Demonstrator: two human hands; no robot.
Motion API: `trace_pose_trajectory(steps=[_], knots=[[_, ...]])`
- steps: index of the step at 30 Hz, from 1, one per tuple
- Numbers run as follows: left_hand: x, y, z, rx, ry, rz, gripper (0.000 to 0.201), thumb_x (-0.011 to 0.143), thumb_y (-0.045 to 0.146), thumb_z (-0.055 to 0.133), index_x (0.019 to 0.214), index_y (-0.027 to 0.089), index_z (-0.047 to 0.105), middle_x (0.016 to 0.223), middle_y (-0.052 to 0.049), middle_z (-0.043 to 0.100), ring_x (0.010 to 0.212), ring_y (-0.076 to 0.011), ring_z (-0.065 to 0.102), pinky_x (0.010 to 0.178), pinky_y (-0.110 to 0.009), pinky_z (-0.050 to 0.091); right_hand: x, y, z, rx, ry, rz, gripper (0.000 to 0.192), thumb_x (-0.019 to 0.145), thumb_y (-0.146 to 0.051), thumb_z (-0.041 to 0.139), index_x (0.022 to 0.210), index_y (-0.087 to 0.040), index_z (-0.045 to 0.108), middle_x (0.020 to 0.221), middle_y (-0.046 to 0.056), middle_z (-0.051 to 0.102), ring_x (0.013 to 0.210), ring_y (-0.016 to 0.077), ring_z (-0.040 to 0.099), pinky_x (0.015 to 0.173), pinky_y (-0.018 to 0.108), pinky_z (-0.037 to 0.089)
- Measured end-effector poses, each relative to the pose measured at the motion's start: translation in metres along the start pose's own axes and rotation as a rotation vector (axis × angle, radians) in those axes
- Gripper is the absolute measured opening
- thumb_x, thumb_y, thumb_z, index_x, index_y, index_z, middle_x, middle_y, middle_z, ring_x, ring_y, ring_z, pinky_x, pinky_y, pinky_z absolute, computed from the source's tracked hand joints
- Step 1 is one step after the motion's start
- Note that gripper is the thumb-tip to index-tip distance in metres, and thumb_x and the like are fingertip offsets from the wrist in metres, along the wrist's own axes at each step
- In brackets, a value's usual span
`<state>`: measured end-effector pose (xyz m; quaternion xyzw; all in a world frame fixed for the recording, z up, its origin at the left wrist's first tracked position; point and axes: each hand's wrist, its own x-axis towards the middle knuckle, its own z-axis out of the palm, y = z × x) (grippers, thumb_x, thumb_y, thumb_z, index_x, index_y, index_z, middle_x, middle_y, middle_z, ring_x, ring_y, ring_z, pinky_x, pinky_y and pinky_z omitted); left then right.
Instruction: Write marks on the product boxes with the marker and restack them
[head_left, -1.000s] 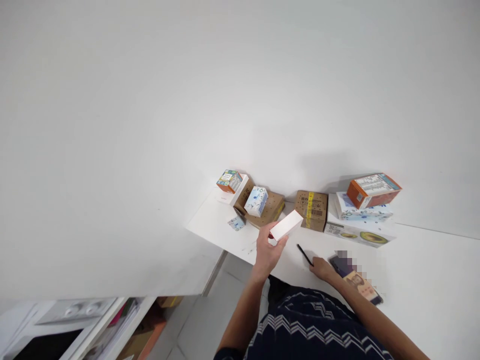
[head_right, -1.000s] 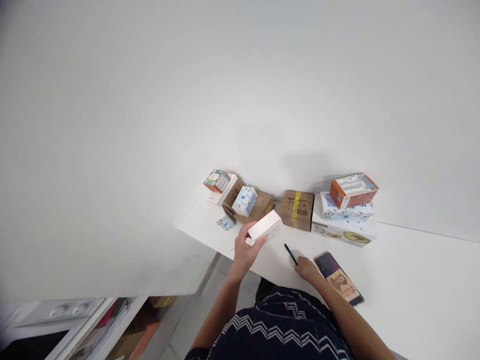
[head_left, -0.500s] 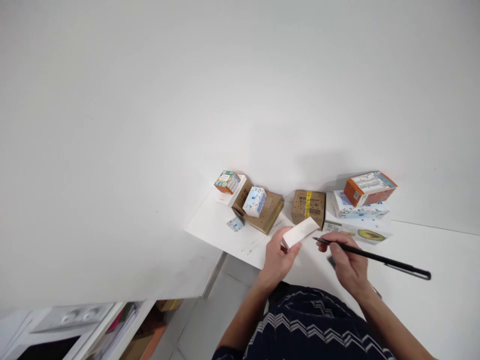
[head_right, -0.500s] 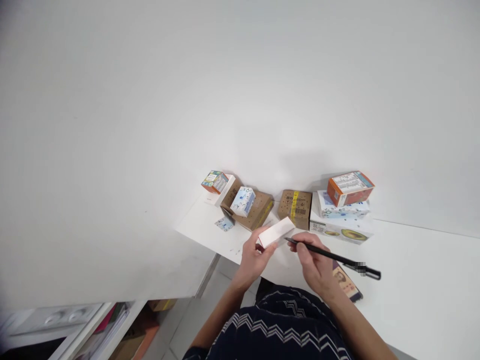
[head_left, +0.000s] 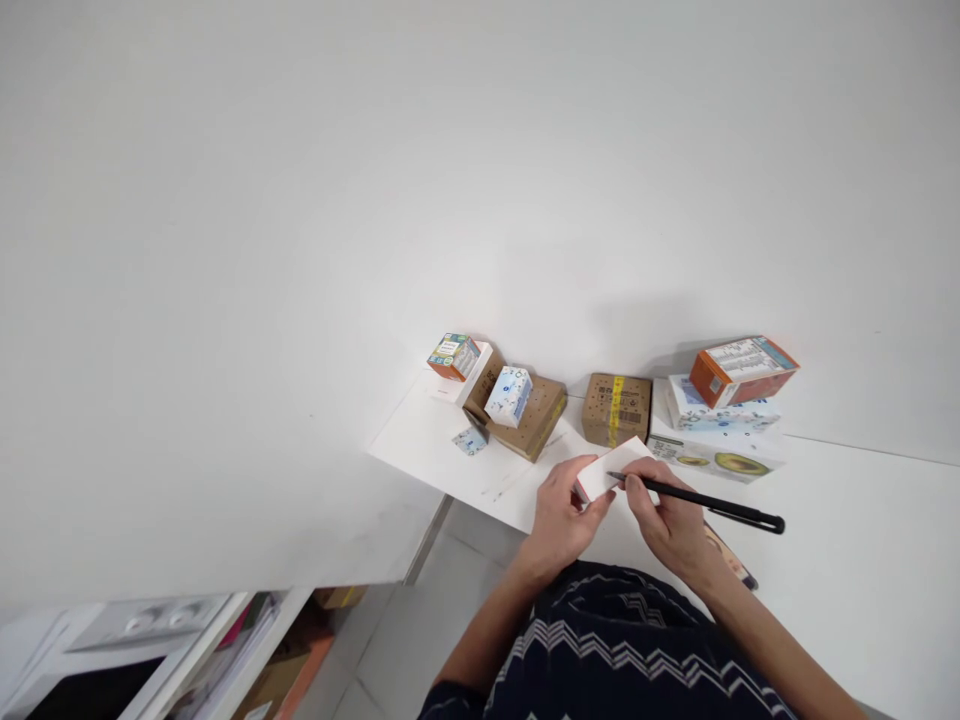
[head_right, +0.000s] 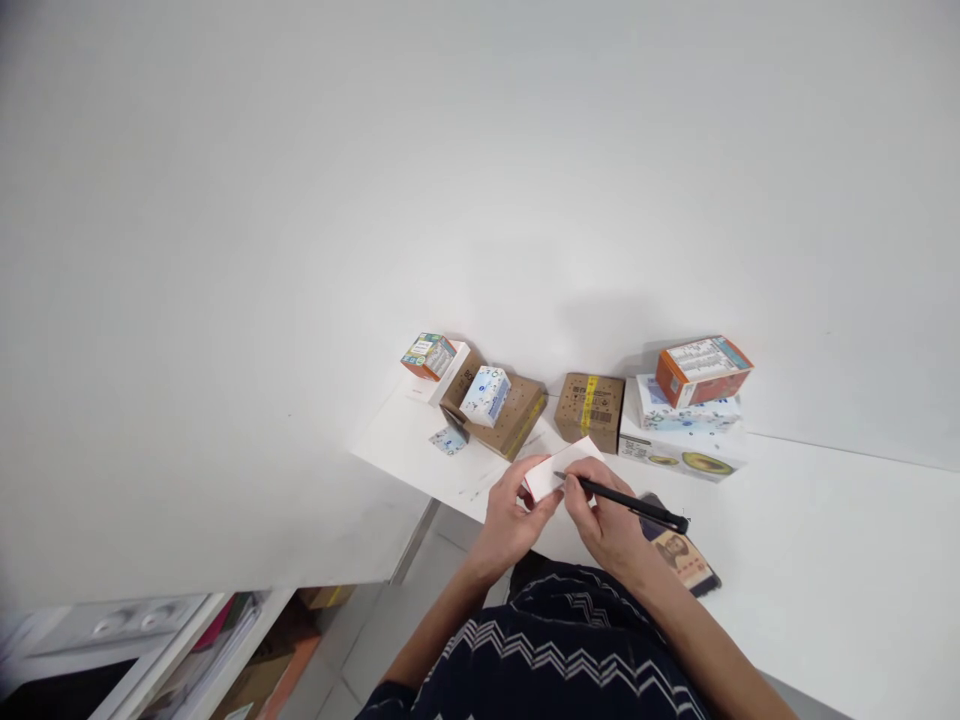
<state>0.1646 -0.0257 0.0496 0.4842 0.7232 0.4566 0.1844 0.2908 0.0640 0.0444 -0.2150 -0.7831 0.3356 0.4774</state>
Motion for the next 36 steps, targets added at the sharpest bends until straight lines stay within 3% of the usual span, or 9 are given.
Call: trace_pose_trajectory(steps=[7, 13, 16, 19, 21, 24, 26, 31, 36], knots=[[0.002, -0.003, 0.001, -0.001, 0.009, 0.027, 0.038, 0.079, 0.029, 0.066, 0.116, 0.025, 0.059, 0.108, -0.004, 0.067, 0.085, -0.0157, 0.062, 0.062, -0.025, 0.051, 0.002, -0.002, -0.003, 0.018, -0.027, -0.020, 0.009, 0.090, -0.014, 0.048, 0.087, -0.021, 0.053, 0.074, 0.000, 0.059, 0.067, 0.0133, 0.056, 0.063, 0.025, 0.045], [0.002, -0.002, -0.001, 0.030, 0.012, 0.045, 0.038, 0.080, 0.029, 0.065, 0.117, 0.024, 0.059, 0.107, -0.005, 0.067, 0.088, -0.0170, 0.062, 0.063, -0.025, 0.051, 0.002, -0.001, -0.001, 0.077, -0.063, 0.045, 0.009, 0.090, -0.018, 0.049, 0.085, -0.021, 0.056, 0.075, 0.000, 0.060, 0.069, 0.0145, 0.057, 0.065, 0.026, 0.046], [0.004, -0.005, -0.003, 0.043, 0.035, 0.032, 0.038, 0.080, 0.028, 0.065, 0.116, 0.024, 0.058, 0.108, -0.005, 0.067, 0.090, -0.0170, 0.063, 0.068, -0.026, 0.052, -0.002, 0.005, 0.001, 0.181, 0.048, 0.141, 0.013, 0.092, -0.025, 0.047, 0.083, -0.021, 0.056, 0.070, 0.000, 0.059, 0.062, 0.0140, 0.055, 0.059, 0.026, 0.044], [0.007, -0.010, -0.006, 0.069, 0.096, 0.004, 0.037, 0.080, 0.029, 0.064, 0.116, 0.023, 0.058, 0.109, -0.005, 0.067, 0.093, -0.0176, 0.063, 0.073, -0.028, 0.052, -0.007, 0.022, 0.005, 0.231, 0.119, 0.342, 0.024, 0.096, -0.035, 0.040, 0.082, -0.021, 0.053, 0.064, -0.001, 0.055, 0.055, 0.0138, 0.051, 0.053, 0.025, 0.042], [0.009, -0.015, -0.009, 0.087, 0.140, -0.002, 0.037, 0.081, 0.030, 0.063, 0.117, 0.022, 0.057, 0.113, -0.006, 0.066, 0.094, -0.0181, 0.062, 0.072, -0.028, 0.052, -0.012, 0.042, 0.009, 0.087, -0.029, 0.482, 0.032, 0.098, -0.039, 0.031, 0.083, -0.020, 0.052, 0.065, 0.001, 0.057, 0.058, 0.0156, 0.056, 0.056, 0.027, 0.044], [0.011, -0.023, -0.011, 0.107, 0.178, -0.011, 0.039, 0.082, 0.031, 0.062, 0.119, 0.024, 0.056, 0.117, -0.006, 0.064, 0.095, -0.0182, 0.062, 0.072, -0.028, 0.052, -0.022, 0.079, 0.021, -0.335, -0.580, 0.594, 0.036, 0.098, -0.037, 0.027, 0.093, -0.017, 0.056, 0.081, 0.008, 0.067, 0.078, 0.0204, 0.065, 0.070, 0.031, 0.046], [0.011, -0.026, -0.010, 0.110, 0.189, -0.023, 0.038, 0.082, 0.031, 0.062, 0.119, 0.024, 0.056, 0.116, -0.006, 0.065, 0.094, -0.0180, 0.062, 0.072, -0.028, 0.052, -0.034, 0.103, 0.031, -0.454, -0.804, 0.635, 0.026, 0.094, -0.032, 0.042, 0.090, -0.015, 0.061, 0.085, 0.012, 0.070, 0.082, 0.0243, 0.066, 0.072, 0.034, 0.046], [0.011, -0.028, -0.006, 0.084, 0.197, -0.027, 0.038, 0.082, 0.032, 0.062, 0.118, 0.023, 0.056, 0.115, -0.007, 0.065, 0.091, -0.0173, 0.063, 0.071, -0.028, 0.052, -0.071, 0.144, 0.051, -0.608, -0.997, 0.752, 0.012, 0.086, -0.021, 0.058, 0.088, -0.012, 0.066, 0.093, 0.012, 0.071, 0.088, 0.0227, 0.067, 0.077, 0.036, 0.048], [0.010, -0.027, -0.007, 0.066, 0.187, -0.052, 0.038, 0.081, 0.030, 0.063, 0.118, 0.023, 0.056, 0.116, -0.006, 0.065, 0.094, -0.0177, 0.063, 0.071, -0.027, 0.052, -0.087, 0.156, 0.041, -0.723, -0.984, 0.763, 0.025, 0.090, -0.030, 0.053, 0.102, -0.011, 0.064, 0.101, 0.018, 0.069, 0.098, 0.0275, 0.066, 0.079, 0.037, 0.047]])
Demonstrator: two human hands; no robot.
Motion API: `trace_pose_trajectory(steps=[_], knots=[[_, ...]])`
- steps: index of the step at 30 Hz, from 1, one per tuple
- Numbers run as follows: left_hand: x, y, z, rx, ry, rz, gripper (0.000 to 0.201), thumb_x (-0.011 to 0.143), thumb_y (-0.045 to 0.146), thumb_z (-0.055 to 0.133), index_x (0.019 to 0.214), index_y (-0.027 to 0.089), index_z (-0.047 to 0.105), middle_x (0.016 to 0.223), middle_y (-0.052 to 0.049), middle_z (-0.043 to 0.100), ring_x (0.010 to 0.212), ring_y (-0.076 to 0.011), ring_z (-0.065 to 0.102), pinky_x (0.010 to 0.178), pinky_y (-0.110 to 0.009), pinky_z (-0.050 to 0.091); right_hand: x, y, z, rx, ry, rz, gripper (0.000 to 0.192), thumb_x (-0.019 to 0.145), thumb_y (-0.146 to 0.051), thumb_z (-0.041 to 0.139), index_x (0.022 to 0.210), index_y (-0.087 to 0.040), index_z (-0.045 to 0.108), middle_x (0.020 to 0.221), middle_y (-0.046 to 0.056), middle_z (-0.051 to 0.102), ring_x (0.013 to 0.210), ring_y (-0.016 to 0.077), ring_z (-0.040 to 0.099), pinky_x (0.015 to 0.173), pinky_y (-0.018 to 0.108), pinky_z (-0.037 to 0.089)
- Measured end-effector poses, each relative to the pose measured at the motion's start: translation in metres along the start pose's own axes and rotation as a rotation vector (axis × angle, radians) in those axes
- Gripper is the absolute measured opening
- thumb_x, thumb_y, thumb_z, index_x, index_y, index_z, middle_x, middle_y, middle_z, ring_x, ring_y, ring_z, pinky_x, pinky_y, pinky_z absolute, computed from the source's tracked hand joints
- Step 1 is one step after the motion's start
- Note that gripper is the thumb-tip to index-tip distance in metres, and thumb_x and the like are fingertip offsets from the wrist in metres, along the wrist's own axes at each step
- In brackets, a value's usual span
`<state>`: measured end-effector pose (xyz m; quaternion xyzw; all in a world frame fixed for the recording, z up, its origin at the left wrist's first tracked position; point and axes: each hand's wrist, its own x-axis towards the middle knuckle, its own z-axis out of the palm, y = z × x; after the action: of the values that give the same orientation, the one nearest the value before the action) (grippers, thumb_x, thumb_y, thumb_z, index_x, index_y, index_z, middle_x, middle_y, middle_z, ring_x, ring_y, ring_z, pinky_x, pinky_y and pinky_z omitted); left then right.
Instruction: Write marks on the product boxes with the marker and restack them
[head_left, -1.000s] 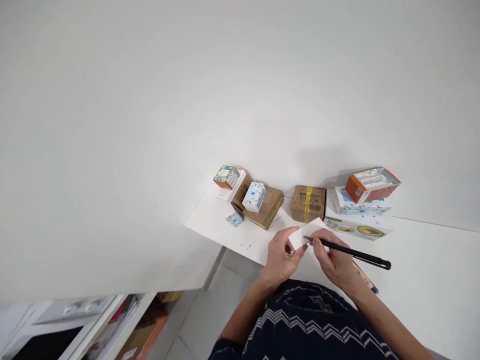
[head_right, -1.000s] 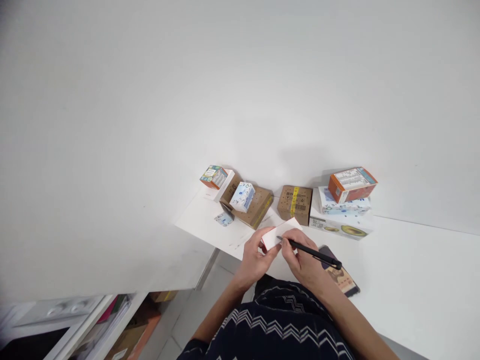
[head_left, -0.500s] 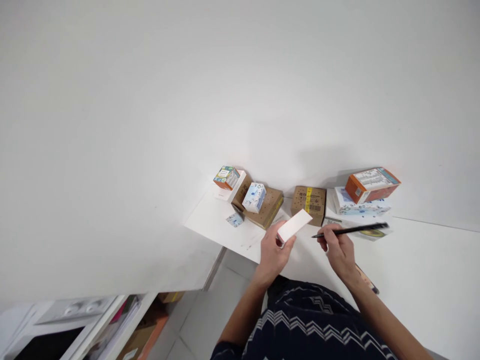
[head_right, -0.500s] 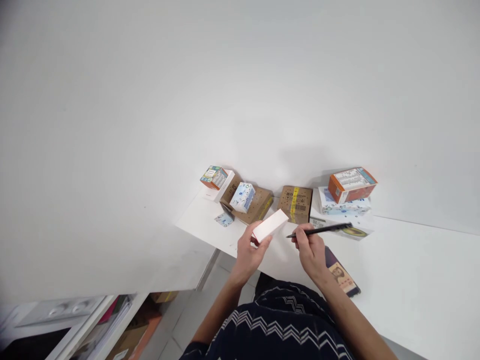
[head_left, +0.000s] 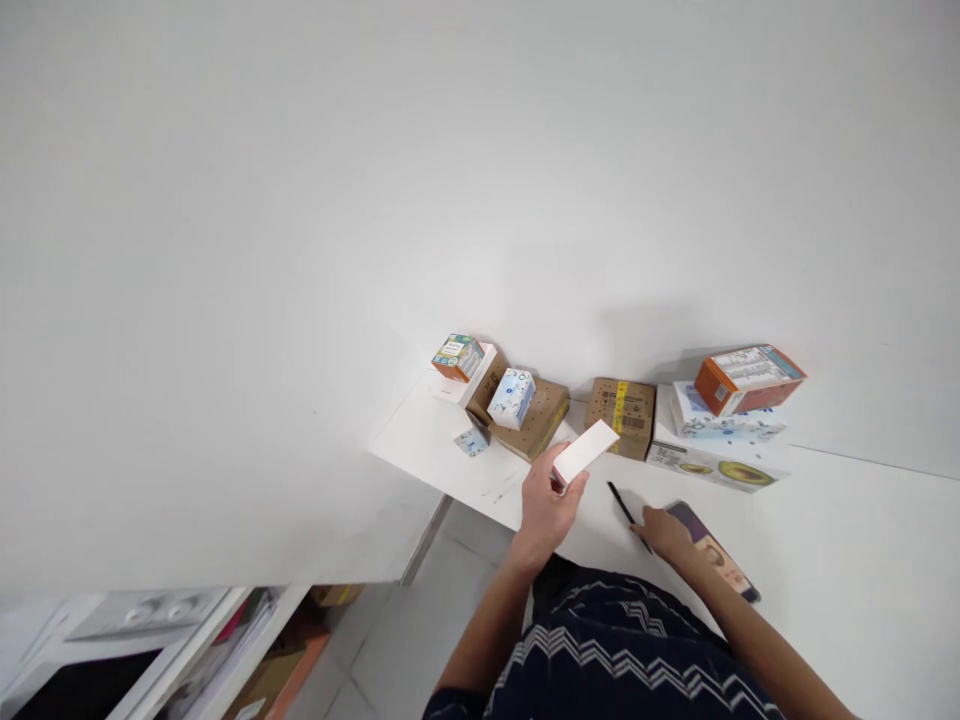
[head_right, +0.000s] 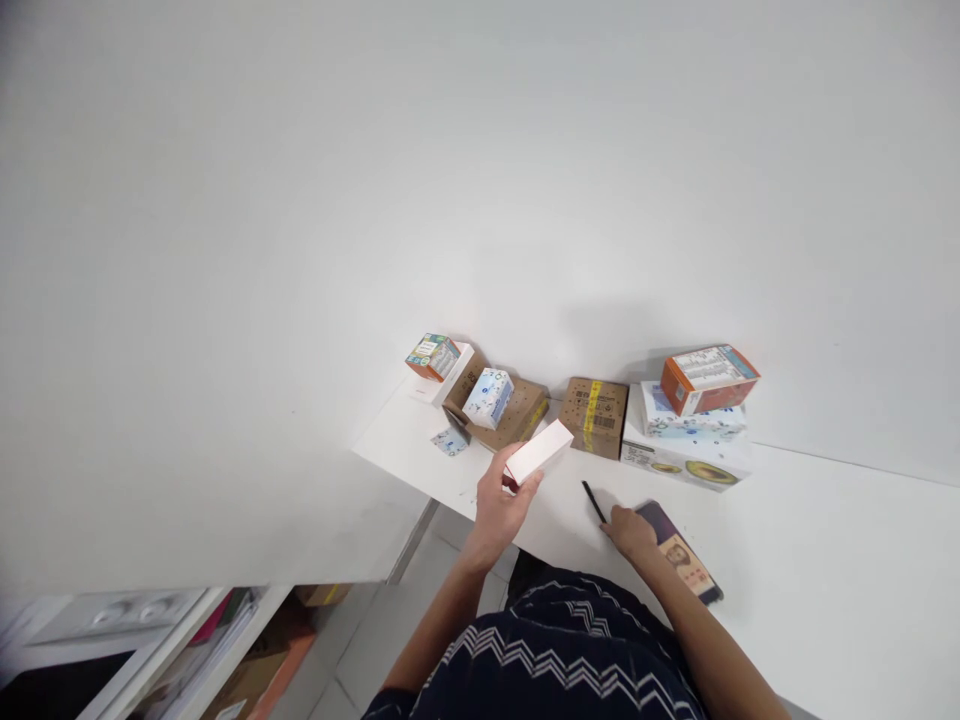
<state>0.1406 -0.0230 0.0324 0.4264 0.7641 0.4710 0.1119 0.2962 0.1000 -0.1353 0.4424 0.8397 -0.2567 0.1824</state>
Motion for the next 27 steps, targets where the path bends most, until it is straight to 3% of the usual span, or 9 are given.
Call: trace_pose_trajectory(steps=[5, 8, 12, 16, 18, 21, 23, 25, 27], knots=[[0.003, -0.001, -0.002, -0.029, 0.010, -0.014, 0.038, 0.080, 0.030, 0.063, 0.117, 0.022, 0.057, 0.113, -0.006, 0.066, 0.090, -0.0170, 0.062, 0.070, -0.027, 0.051, -0.015, 0.032, 0.011, -0.089, 0.168, 0.200, 0.049, 0.088, -0.037, 0.052, 0.131, -0.014, 0.046, 0.127, 0.025, 0.052, 0.113, 0.0402, 0.055, 0.082, 0.051, 0.042], [0.004, 0.000, -0.002, -0.037, 0.015, -0.030, 0.037, 0.080, 0.029, 0.063, 0.116, 0.022, 0.057, 0.110, -0.006, 0.066, 0.089, -0.0166, 0.062, 0.069, -0.026, 0.050, -0.022, 0.050, 0.028, -0.078, 0.171, 0.311, 0.061, 0.083, -0.043, 0.057, 0.137, -0.020, 0.041, 0.123, 0.021, 0.054, 0.108, 0.0395, 0.056, 0.080, 0.051, 0.042], [0.005, 0.001, 0.000, -0.054, 0.000, -0.035, 0.037, 0.080, 0.029, 0.063, 0.116, 0.022, 0.057, 0.111, -0.007, 0.066, 0.093, -0.0180, 0.062, 0.073, -0.028, 0.051, -0.026, 0.064, 0.048, -0.071, 0.223, 0.227, 0.061, 0.086, -0.040, 0.049, 0.142, -0.019, 0.038, 0.120, 0.020, 0.054, 0.106, 0.0379, 0.055, 0.081, 0.048, 0.043], [0.006, -0.002, 0.002, -0.060, 0.010, -0.029, 0.037, 0.080, 0.030, 0.063, 0.116, 0.022, 0.057, 0.112, -0.007, 0.066, 0.096, -0.0195, 0.062, 0.077, -0.031, 0.052, -0.024, 0.072, 0.046, 0.056, 0.240, 0.207, 0.060, 0.085, -0.039, 0.045, 0.141, -0.018, 0.040, 0.124, 0.020, 0.054, 0.110, 0.0393, 0.054, 0.085, 0.050, 0.043], [0.008, -0.004, 0.003, -0.065, 0.016, -0.026, 0.037, 0.080, 0.030, 0.063, 0.116, 0.022, 0.057, 0.112, -0.007, 0.066, 0.096, -0.0197, 0.062, 0.077, -0.031, 0.052, -0.025, 0.072, 0.034, 0.314, 0.208, 0.199, 0.062, 0.082, -0.042, 0.048, 0.139, -0.018, 0.043, 0.116, 0.018, 0.060, 0.109, 0.0373, 0.056, 0.088, 0.050, 0.045], [0.010, -0.009, 0.004, -0.060, 0.027, -0.017, 0.037, 0.080, 0.030, 0.063, 0.117, 0.022, 0.057, 0.113, -0.007, 0.066, 0.096, -0.0195, 0.062, 0.076, -0.030, 0.051, -0.039, 0.059, 0.001, 0.983, 0.128, 0.128, 0.063, 0.080, -0.052, 0.049, 0.134, -0.019, 0.046, 0.103, 0.012, 0.067, 0.098, 0.0311, 0.064, 0.087, 0.046, 0.050], [0.011, -0.012, 0.004, -0.049, 0.032, -0.011, 0.038, 0.080, 0.029, 0.063, 0.117, 0.021, 0.057, 0.114, -0.008, 0.065, 0.096, -0.0196, 0.062, 0.075, -0.030, 0.050, -0.060, 0.041, -0.028, 1.419, 0.042, 0.037, 0.061, 0.082, -0.059, 0.044, 0.126, -0.019, 0.053, 0.107, 0.013, 0.069, 0.094, 0.0294, 0.067, 0.084, 0.044, 0.053], [0.011, -0.014, 0.005, -0.046, 0.025, -0.005, 0.039, 0.080, 0.028, 0.062, 0.118, 0.021, 0.056, 0.115, -0.008, 0.065, 0.095, -0.0193, 0.061, 0.074, -0.029, 0.050, -0.085, 0.018, -0.057, 1.697, -0.046, -0.091, 0.059, 0.084, -0.062, 0.037, 0.117, -0.020, 0.061, 0.118, 0.014, 0.067, 0.097, 0.0302, 0.067, 0.083, 0.046, 0.054], [0.011, -0.013, 0.007, -0.054, 0.010, 0.004, 0.038, 0.081, 0.027, 0.061, 0.118, 0.021, 0.056, 0.115, -0.007, 0.065, 0.095, -0.0188, 0.061, 0.074, -0.029, 0.049, -0.110, -0.004, -0.080, 1.821, -0.149, -0.199, 0.063, 0.085, -0.065, 0.032, 0.117, -0.020, 0.062, 0.123, 0.015, 0.065, 0.098, 0.0315, 0.067, 0.081, 0.048, 0.054]])
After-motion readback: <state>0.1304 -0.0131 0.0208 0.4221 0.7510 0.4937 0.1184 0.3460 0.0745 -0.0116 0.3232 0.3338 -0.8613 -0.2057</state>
